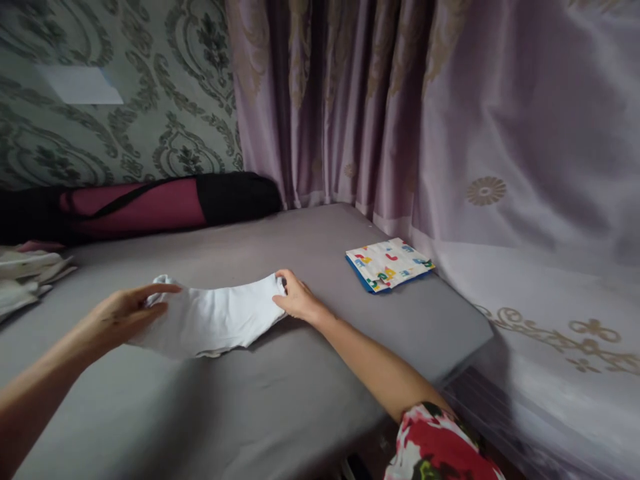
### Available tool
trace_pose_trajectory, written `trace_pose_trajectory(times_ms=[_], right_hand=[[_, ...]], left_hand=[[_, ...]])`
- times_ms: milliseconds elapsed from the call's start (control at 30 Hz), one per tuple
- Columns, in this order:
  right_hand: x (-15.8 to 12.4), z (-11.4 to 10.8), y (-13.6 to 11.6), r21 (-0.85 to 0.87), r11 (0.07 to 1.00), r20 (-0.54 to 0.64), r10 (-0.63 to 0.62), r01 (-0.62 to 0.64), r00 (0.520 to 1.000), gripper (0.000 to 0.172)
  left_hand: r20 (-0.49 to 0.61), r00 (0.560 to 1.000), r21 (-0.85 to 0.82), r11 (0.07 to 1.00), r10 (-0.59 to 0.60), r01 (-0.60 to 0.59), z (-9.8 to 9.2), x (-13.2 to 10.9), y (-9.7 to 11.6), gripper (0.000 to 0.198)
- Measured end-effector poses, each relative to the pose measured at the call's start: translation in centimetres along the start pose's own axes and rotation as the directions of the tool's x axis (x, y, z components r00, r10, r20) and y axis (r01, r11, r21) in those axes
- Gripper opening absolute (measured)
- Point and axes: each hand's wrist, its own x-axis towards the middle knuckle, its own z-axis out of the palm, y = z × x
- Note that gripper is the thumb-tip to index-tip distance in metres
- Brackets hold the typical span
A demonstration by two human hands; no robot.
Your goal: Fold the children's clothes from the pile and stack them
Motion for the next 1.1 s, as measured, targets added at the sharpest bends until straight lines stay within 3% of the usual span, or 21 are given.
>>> trace_pose_trajectory(times_ms=[100,167,300,433,567,667,833,1100], right_hand=[[-0.2,-2.6,0.5,0.037,0.999,-0.013,-0.022,0.022,1.0,0.036],[-0.6,-5.2,1.1,0.04,0.999,-0.016,-0.021,0.022,1.0,0.027],[-1.7,-11.5,3.0,0.066,0.998,-0.112,0.017,-0.01,0.994,0.024],[-2.6,-17.9,5.2,0.076,0.988,-0.276,0.149,-0.133,0.95,0.021],[-3.0,-23.5,6.4,0.091,0.939,-0.365,0.342,-0.332,0.866,0.019],[-2.7,-26.9,7.1,0.021,0.893,-0.442,0.411,-0.449,0.797,0.023],[-1.9,-30.7,9.2,-0.091,0.829,-0.477,0.45,-0.552,0.755,0.03],[-0.4,-32.9,12.8,-0.194,0.782,-0.522,0.429,-0.592,0.737,0.034]], left_hand=[[0.143,0.988,-0.157,0.987,0.057,-0.034,-0.4,0.5,3.6,0.042],[0.169,0.978,-0.265,0.961,0.122,-0.074,-0.2,0.5,6.4,0.043],[0.199,0.938,-0.408,0.894,0.285,-0.185,1.9,0.2,12.5,0.041],[0.19,0.899,-0.567,0.791,0.395,-0.228,6.2,0.6,18.6,0.041],[0.116,0.892,-0.709,0.665,0.437,-0.234,11.9,1.6,24.2,0.045],[0.076,0.889,-0.778,0.584,0.452,-0.231,16.1,2.1,27.7,0.045],[0.063,0.896,-0.828,0.524,0.441,-0.199,21.3,2.0,31.4,0.047],[0.13,0.888,-0.916,0.397,0.441,-0.063,26.6,1.6,32.5,0.046]])
